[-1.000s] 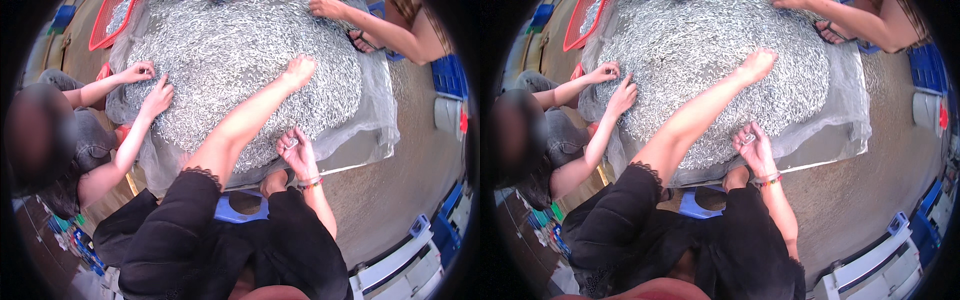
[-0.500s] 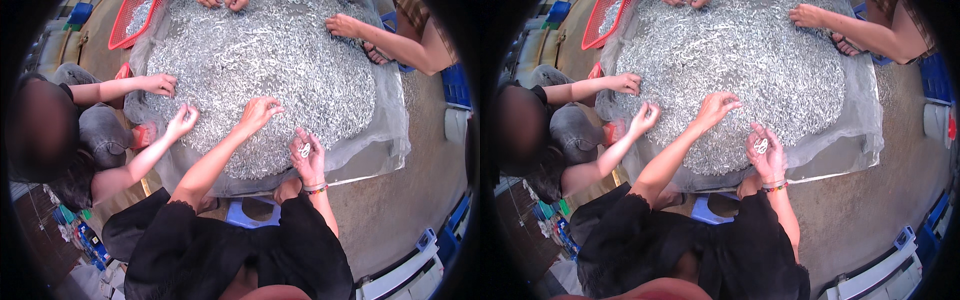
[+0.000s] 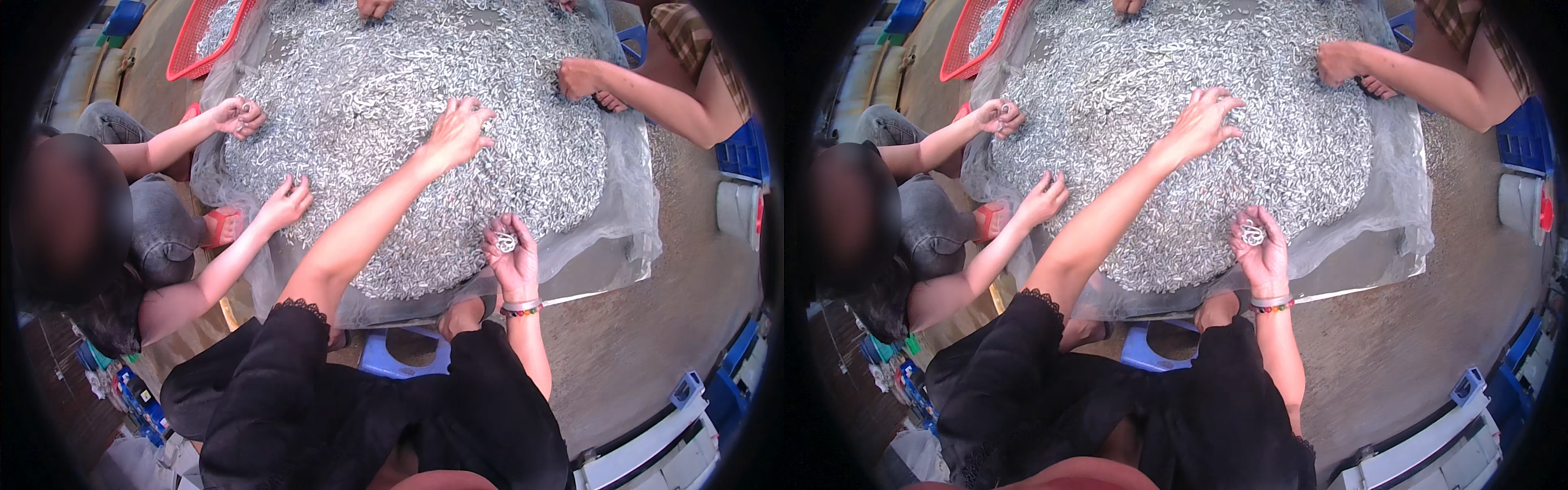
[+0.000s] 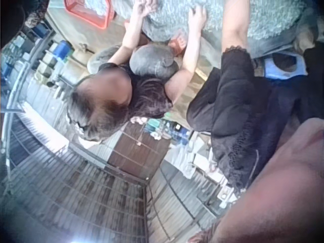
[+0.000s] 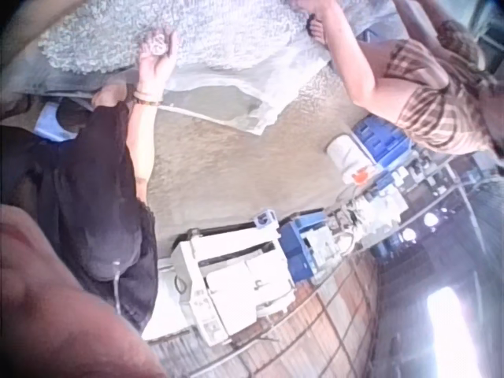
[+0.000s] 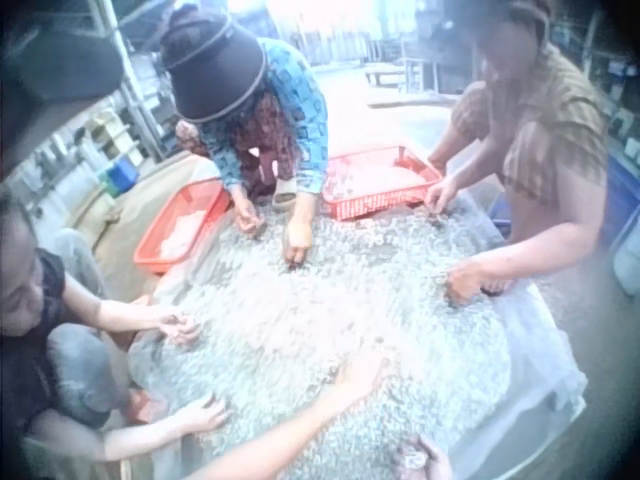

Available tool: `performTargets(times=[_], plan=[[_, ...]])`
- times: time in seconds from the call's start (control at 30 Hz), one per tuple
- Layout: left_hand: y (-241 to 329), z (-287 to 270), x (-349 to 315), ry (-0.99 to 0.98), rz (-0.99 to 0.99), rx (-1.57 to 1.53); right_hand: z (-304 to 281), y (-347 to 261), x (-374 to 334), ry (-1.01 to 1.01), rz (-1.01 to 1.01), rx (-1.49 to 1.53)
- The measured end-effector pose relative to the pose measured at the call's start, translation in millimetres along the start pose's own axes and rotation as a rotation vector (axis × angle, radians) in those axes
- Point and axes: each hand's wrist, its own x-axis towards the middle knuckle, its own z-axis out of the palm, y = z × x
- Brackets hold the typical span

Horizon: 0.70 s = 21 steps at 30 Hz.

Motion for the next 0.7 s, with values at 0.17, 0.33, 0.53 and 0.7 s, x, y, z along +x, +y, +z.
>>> performTargets(times=[0.17, 0.33, 0.53, 0.7], plan=[[-55, 40, 29, -0.198, 0.026, 0.134, 15, -12, -12, 0.128, -0.051, -0.139], [-58, 10, -23, -0.581, 0.055, -0.141, -9, -12, -18, 0.024, 0.024, -0.131], [-61, -62, -77, -0.712, -0.384, -0.593, 4, 12, -16, 0.15, -0.005, -0.306], [-64, -96, -91, -0.361, 0.002, -0.232, 8, 21, -6, 0.122, 0.074, -0.807]])
